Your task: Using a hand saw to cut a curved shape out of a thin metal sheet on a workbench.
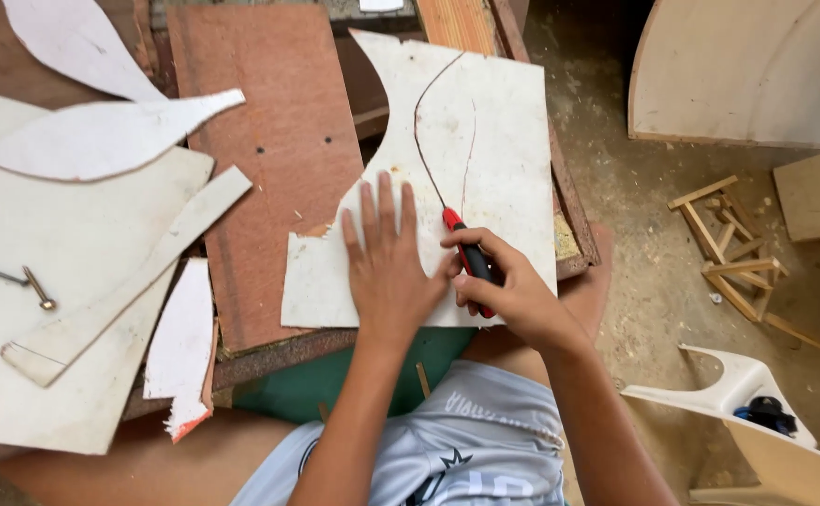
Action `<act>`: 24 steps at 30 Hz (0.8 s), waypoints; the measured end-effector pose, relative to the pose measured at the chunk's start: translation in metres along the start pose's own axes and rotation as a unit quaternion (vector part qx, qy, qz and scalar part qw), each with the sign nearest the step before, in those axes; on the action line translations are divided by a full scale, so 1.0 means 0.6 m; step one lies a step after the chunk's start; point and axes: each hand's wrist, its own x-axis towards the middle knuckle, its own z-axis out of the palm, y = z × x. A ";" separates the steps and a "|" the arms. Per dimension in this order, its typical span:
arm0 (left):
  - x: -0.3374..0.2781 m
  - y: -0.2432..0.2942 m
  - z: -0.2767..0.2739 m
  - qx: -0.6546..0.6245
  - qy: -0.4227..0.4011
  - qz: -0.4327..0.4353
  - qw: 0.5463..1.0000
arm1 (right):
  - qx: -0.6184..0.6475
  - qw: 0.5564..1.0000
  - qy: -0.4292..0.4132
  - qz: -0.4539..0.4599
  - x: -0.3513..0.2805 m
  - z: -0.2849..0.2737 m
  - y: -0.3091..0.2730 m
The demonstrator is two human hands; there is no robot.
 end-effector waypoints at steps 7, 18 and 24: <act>0.003 0.027 -0.008 0.035 -0.083 0.013 0.996 | 0.465 0.880 -0.017 0.097 0.037 -0.021 -0.036; -0.017 0.034 0.005 0.031 -0.112 0.045 0.992 | 0.274 0.957 0.079 0.057 -0.014 0.026 -0.004; -0.026 0.045 -0.012 0.054 -0.082 0.060 0.993 | 0.217 0.971 0.092 0.044 0.000 0.010 0.007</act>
